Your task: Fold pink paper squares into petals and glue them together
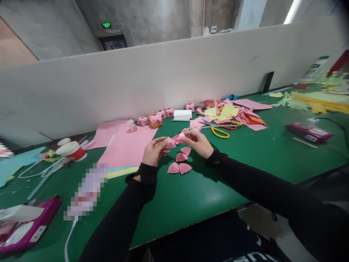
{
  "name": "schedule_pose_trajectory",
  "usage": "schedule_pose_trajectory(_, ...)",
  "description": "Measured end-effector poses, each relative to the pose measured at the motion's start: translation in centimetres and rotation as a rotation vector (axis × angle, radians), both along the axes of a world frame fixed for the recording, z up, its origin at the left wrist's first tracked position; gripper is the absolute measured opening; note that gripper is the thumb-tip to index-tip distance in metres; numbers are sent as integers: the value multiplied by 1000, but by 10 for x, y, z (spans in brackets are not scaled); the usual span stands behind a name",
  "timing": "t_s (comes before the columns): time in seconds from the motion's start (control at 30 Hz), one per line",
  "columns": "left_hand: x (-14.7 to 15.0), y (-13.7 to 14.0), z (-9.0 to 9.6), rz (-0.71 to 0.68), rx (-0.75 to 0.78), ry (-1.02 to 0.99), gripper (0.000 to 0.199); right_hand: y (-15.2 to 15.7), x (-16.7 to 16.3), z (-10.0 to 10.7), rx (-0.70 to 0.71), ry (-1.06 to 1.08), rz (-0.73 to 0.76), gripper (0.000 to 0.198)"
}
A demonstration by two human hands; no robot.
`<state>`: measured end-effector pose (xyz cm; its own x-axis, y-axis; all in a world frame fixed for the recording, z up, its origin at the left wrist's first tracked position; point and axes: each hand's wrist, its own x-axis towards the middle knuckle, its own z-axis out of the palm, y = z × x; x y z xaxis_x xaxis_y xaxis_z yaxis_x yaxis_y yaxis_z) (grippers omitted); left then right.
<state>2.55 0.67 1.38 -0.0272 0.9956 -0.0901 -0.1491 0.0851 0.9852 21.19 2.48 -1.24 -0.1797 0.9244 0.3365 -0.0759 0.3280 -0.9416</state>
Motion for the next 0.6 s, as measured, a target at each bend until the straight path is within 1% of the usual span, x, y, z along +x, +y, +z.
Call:
schedule_pose_trajectory(0.07, 0, 0, 0, 8, 4, -15, 38, 1, 1, 0, 17, -23, -17, 36)
schedule_pose_trajectory(0.17, 2, -1, -1, -8, 1, -10, 37, -2, 1, 1, 83, -102, -63, 38)
schedule_pose_trajectory(0.33, 6, -5, 0, -33, 17, -2, 38, -10, -2, 1, 296, -302, -98, 41)
schedule_pose_trajectory(0.43, 8, -8, 2, -54, 6, -21, 38, -11, -2, -1, 394, -364, -115, 42)
schedule_pose_trajectory(0.6, 10, -9, 5, -86, -21, -59, 37, -9, -2, -4, 454, -395, -154, 41)
